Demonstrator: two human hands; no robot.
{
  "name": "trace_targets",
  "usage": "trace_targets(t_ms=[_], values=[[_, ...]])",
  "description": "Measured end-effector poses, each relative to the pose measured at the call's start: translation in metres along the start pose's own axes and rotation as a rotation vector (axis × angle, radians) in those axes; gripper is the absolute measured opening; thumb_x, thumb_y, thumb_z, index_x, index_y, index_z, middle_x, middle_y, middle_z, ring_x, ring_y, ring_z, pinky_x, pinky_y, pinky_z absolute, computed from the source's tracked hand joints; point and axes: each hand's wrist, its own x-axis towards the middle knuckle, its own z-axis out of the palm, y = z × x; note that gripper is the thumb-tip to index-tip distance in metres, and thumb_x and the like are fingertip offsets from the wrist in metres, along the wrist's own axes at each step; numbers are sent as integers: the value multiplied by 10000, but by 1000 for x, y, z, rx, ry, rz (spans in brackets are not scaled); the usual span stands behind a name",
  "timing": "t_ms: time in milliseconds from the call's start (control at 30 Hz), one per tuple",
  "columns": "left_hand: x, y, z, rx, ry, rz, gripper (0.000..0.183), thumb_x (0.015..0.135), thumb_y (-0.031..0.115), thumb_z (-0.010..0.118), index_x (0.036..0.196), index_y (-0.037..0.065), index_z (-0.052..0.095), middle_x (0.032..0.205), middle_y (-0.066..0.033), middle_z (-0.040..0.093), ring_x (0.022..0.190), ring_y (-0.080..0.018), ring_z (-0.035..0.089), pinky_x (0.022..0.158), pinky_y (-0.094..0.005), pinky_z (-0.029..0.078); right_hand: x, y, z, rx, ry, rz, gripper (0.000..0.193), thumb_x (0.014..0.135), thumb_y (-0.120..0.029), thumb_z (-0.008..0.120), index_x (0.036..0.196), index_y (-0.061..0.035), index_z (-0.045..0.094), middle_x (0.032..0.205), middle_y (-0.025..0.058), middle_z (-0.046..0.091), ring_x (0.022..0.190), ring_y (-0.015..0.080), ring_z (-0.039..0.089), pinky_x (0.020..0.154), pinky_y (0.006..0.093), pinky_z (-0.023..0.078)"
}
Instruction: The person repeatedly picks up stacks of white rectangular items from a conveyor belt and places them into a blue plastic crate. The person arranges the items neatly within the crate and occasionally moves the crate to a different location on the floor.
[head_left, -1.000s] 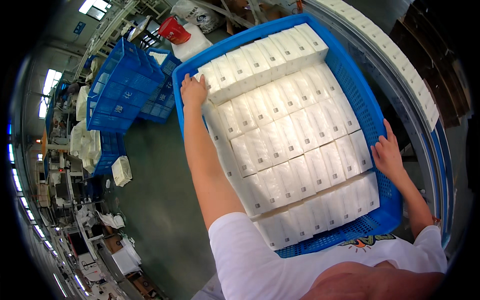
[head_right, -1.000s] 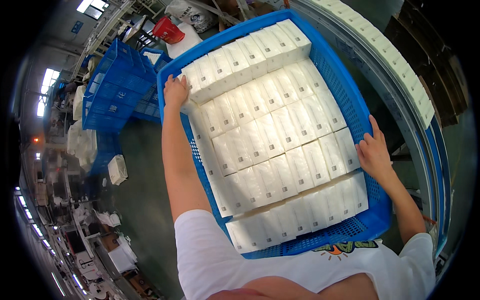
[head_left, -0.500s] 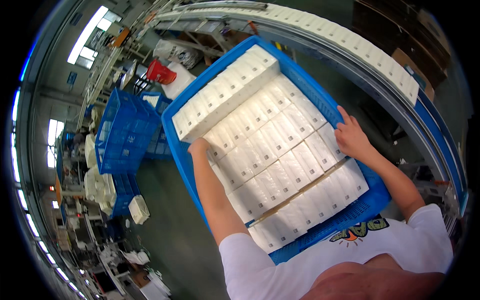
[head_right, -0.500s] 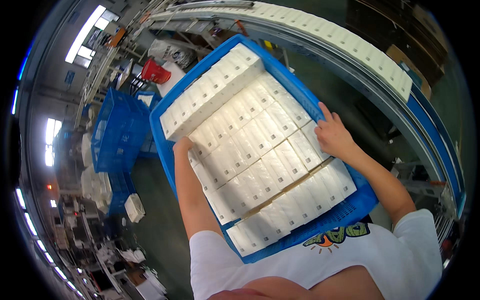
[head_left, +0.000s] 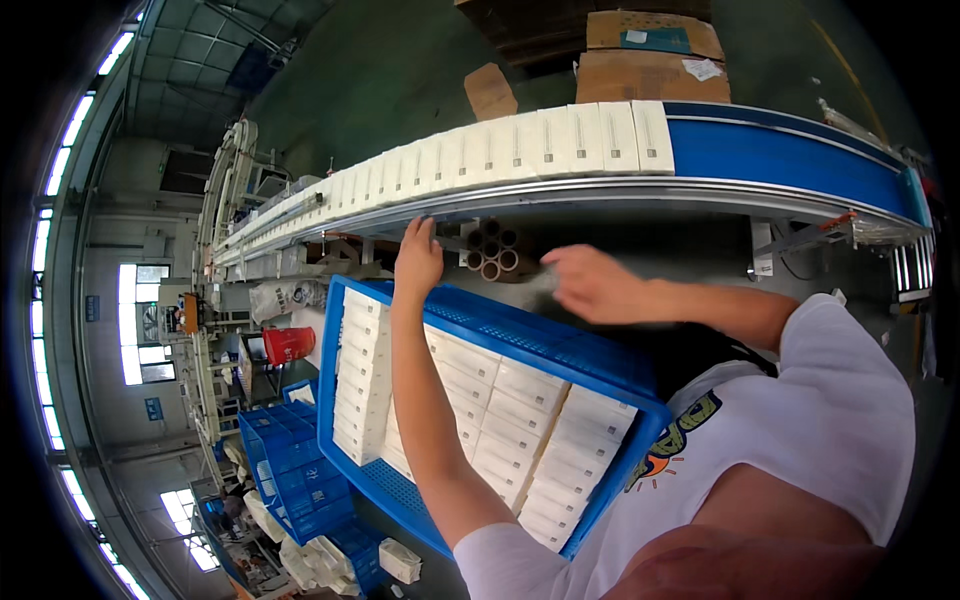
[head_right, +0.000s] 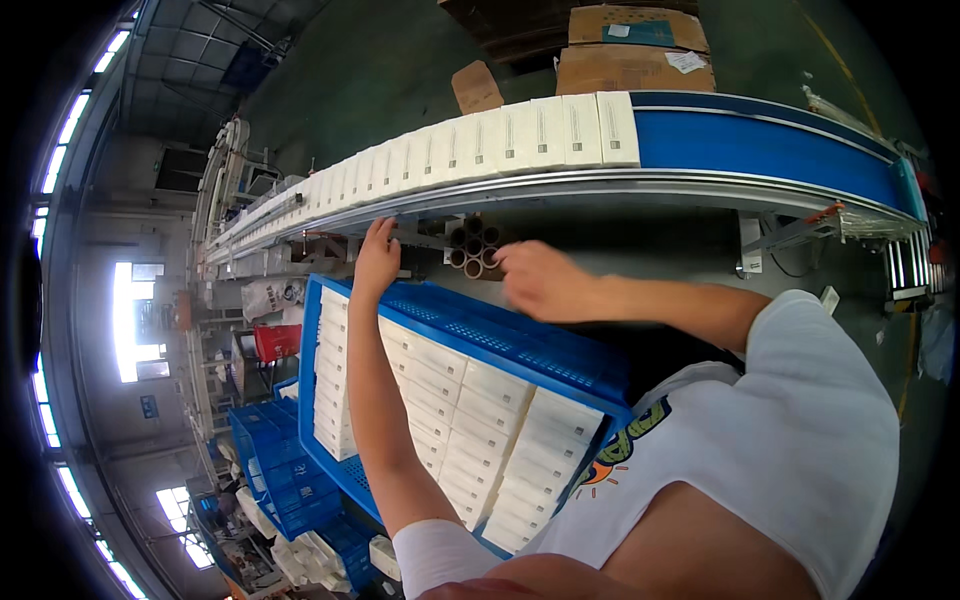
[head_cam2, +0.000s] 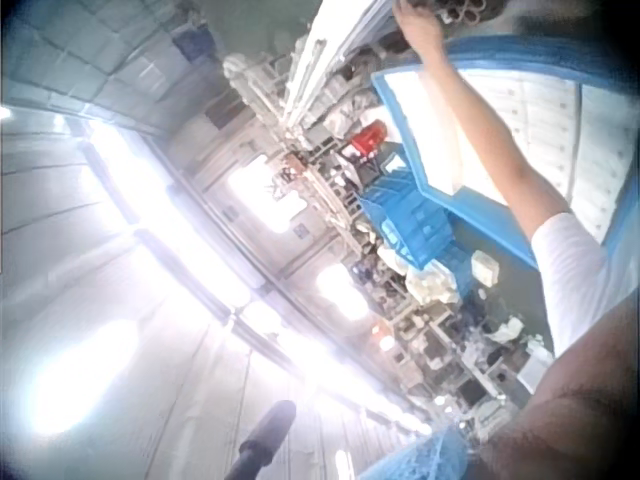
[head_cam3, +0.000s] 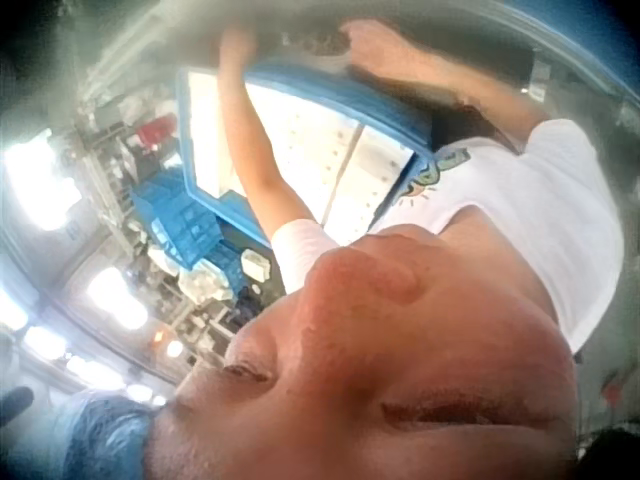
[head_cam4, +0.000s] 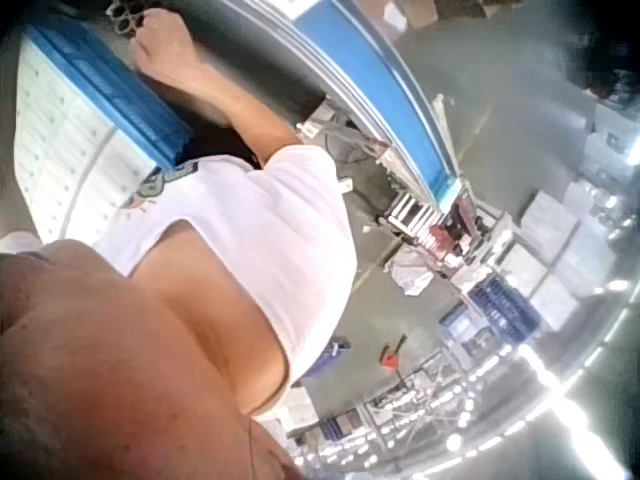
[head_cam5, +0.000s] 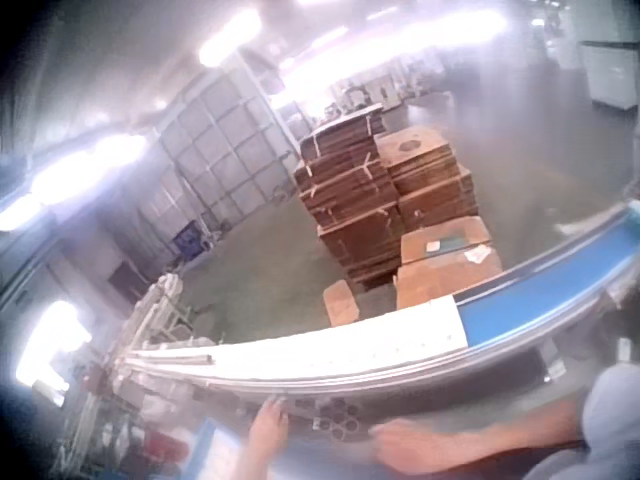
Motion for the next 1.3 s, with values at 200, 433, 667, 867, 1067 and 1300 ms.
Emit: trace_targets(t_ms=[200, 433, 667, 867, 1067, 1300], values=[[124, -45, 76, 52, 58, -360, 382, 876, 236, 446, 1097, -71, 499, 1187, -278, 479, 1083, -412, 484, 898, -452, 418, -83, 144, -171, -283, 304, 658, 140, 846, -92, 547, 868, 46, 558, 944, 168, 583, 905, 322, 566, 799, 340, 457], [200, -18, 97, 202, 76, -560, 456, 893, 366, 406, 920, -54, 582, 953, -251, 606, 920, -381, 589, 793, -470, 464, -163, 199, -239, -222, 157, 1085, 259, 892, -188, 526, 748, 23, 479, 708, 126, 485, 622, 233, 476, 575, 350, 366], [222, 4, 107, -27, -6, -598, 649, 891, 513, 291, 1032, -42, 597, 1041, -271, 592, 1027, -408, 549, 895, -455, 422, -187, 248, -210, 246, 344, 1251, 499, 906, -399, 512, 1121, 51, 486, 964, 136, 576, 868, 157, 536, 710, 286, 446], [190, 117, 136, -677, -220, -308, 567, 883, 518, 444, 1011, 1, 638, 971, -226, 635, 935, -332, 604, 851, -364, 439, -282, 275, -275, -216, 261, 1274, 643, 886, -462, 503, 1195, 98, 434, 1189, 227, 523, 1134, 254, 492, 951, 294, 369], [194, 196, 150, -692, -431, -310, 622, 841, 534, 503, 1119, -18, 570, 1059, -222, 614, 1031, -318, 582, 859, -369, 446, -250, 222, -307, -194, 348, 1376, 567, 832, -391, 614, 1157, 52, 471, 1035, 192, 594, 961, 249, 573, 841, 336, 445], [178, 243, 161, -834, -271, -265, 541, 864, 312, 597, 1210, -82, 465, 1138, -177, 580, 1038, -246, 553, 879, -312, 416, -254, 198, -315, 52, 551, 1356, 553, 767, -314, 703, 1123, 55, 498, 1030, 160, 604, 922, 201, 586, 802, 307, 463]])
